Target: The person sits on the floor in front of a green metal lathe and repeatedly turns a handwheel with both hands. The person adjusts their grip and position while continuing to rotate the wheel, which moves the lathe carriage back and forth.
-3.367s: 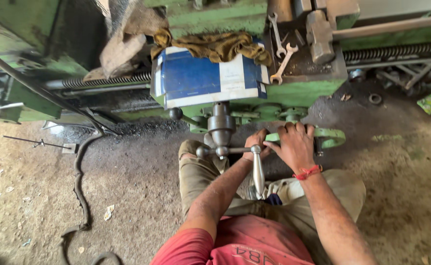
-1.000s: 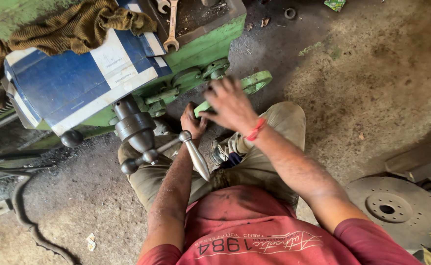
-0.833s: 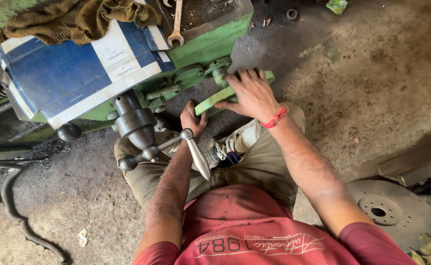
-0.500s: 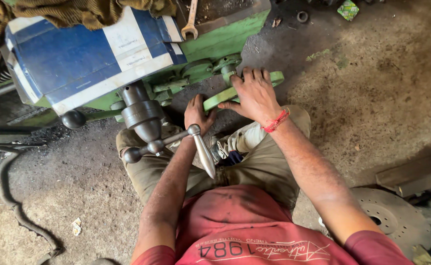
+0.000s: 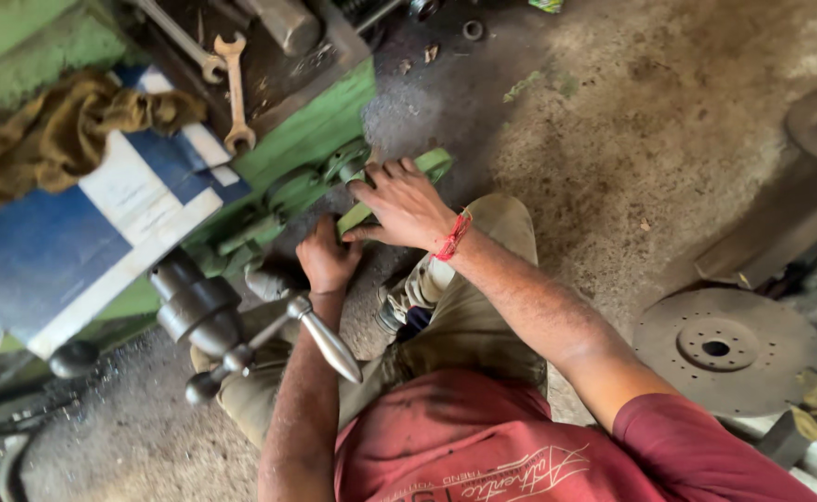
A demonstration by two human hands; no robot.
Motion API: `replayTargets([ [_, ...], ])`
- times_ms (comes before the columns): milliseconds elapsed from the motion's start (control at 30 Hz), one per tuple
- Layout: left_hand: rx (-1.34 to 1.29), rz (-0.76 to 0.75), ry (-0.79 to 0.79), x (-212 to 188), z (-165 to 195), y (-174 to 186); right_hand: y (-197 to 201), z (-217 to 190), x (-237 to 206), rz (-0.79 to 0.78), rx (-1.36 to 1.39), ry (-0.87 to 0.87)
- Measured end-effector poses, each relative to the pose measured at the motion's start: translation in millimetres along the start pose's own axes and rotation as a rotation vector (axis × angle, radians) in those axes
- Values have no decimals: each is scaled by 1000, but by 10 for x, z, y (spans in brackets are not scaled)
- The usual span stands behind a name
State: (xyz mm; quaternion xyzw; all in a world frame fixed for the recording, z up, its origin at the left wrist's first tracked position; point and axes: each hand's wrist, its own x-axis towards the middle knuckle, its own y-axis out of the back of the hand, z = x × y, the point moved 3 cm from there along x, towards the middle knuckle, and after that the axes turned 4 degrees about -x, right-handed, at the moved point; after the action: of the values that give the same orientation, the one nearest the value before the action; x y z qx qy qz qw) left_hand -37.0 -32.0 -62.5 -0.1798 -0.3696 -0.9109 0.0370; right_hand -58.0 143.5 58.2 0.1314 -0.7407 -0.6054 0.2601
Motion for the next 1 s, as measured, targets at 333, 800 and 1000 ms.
replayTargets([
  [333, 12, 70, -56, -57, -90, -63, 54, -64, -47, 67, -54, -119],
  [800, -16, 122, -36, -84, -131, -72, -35, -86, -60, 88, -56, -147],
  [1000, 8, 99, 14, -83, -148, -90, -8, -109, -61, 76, -54, -151],
])
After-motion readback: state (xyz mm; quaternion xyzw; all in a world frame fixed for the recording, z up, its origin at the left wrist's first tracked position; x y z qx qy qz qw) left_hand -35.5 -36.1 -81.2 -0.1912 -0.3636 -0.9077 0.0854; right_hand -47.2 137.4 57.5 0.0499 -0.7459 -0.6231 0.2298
